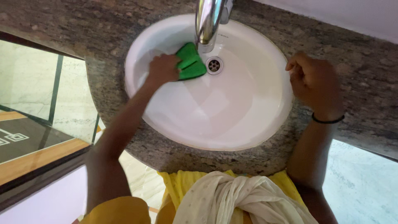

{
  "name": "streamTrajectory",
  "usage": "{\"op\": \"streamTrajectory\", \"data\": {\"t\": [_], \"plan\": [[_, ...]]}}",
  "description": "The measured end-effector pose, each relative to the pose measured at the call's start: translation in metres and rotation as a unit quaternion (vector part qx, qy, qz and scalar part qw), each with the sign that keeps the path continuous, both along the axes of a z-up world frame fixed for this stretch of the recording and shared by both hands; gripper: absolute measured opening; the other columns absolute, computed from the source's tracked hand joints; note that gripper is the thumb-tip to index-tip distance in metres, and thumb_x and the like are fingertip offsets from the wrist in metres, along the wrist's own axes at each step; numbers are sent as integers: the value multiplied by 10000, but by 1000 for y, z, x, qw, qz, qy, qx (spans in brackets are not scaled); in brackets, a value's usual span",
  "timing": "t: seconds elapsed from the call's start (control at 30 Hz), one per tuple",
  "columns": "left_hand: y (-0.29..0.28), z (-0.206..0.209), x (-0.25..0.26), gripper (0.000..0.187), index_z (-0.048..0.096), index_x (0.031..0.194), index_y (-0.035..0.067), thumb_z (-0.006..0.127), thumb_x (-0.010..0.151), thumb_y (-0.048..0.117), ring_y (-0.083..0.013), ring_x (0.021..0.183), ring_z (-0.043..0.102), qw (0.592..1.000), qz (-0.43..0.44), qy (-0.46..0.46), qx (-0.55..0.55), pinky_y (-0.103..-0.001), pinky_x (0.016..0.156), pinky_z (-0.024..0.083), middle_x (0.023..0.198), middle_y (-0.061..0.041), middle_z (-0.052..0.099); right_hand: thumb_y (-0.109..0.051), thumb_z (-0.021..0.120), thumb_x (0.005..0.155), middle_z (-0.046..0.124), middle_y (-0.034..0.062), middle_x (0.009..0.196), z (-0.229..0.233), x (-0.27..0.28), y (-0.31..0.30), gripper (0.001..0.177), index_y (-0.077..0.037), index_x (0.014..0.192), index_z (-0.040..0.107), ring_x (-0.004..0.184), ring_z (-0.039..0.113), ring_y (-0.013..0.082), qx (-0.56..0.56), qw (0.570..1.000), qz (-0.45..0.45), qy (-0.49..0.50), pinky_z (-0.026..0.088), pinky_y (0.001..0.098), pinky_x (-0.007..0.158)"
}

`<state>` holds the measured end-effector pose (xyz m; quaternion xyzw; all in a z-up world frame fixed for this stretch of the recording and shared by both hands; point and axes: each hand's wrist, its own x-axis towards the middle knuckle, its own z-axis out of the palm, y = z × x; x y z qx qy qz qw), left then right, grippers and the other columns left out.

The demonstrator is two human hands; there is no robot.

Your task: The person scrubs a white bathroom sink using a green sponge. They wipe the basin, faucet, and drain area repeatedly with circular and back-and-forth motions.

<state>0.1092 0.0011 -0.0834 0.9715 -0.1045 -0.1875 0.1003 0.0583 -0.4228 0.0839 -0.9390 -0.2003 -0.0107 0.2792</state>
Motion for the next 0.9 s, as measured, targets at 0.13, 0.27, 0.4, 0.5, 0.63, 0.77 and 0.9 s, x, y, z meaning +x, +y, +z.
{"op": "streamTrajectory", "data": {"t": [0.13, 0.27, 0.4, 0.5, 0.63, 0.77, 0.9], "plan": [[-88, -20, -15, 330, 695, 1094, 134, 746, 795, 261, -410, 935, 691, 996, 1, 36, -78, -564, 792, 560, 974, -196, 717, 10, 593, 991, 628, 128, 758, 0, 2, -6, 74, -16, 1045, 635, 624, 626, 194, 4, 1000, -4, 11, 494, 329, 597], [-115, -16, -59, 482, 689, 1268, 108, 713, 794, 190, -327, 841, 727, 917, -207, 107, -324, -469, 808, 576, 924, -176, 737, 1, 571, 1022, 625, 134, 736, -2, 2, -1, 77, -14, 1051, 640, 602, 617, 199, -12, 999, -12, 37, 479, 340, 569], [-42, 3, -62, 508, 680, 1339, 73, 739, 860, 231, -215, 917, 723, 789, -295, 376, -386, -361, 840, 595, 1064, -103, 791, 27, 556, 965, 623, 134, 705, -4, 2, 4, 148, -11, 1053, 668, 533, 572, 209, -46, 997, 1, 54, 440, 345, 510], [20, 13, -40, 450, 701, 1322, 193, 713, 877, 258, -232, 936, 744, 891, -157, 380, -193, -394, 889, 581, 1162, -80, 764, 25, 588, 901, 603, 135, 671, -3, 2, 5, 157, 2, 1038, 662, 509, 551, 209, -45, 997, 18, 58, 420, 348, 503], [39, -1, 0, 440, 725, 1264, 249, 758, 827, 299, -283, 946, 716, 985, -95, 140, -8, -497, 851, 560, 1085, -99, 746, 15, 599, 946, 597, 119, 652, 0, 2, 4, 127, -7, 1053, 662, 501, 542, 206, -58, 996, 14, 66, 417, 345, 506], [-40, -36, 10, 386, 740, 1112, 175, 765, 731, 234, -413, 857, 699, 994, -93, -42, -43, -556, 714, 568, 928, -177, 739, 19, 601, 944, 615, 131, 676, 0, 0, 2, 145, -13, 1066, 672, 506, 560, 221, -68, 995, -11, 69, 419, 362, 494], [-128, -44, -32, 486, 651, 1280, 1, 760, 839, 174, -390, 839, 705, 941, -161, -47, -294, -517, 745, 567, 915, -246, 715, 10, 619, 909, 617, 142, 707, 1, -1, 1, 170, -4, 1076, 648, 577, 603, 239, -37, 998, 21, 44, 467, 375, 564]]}}
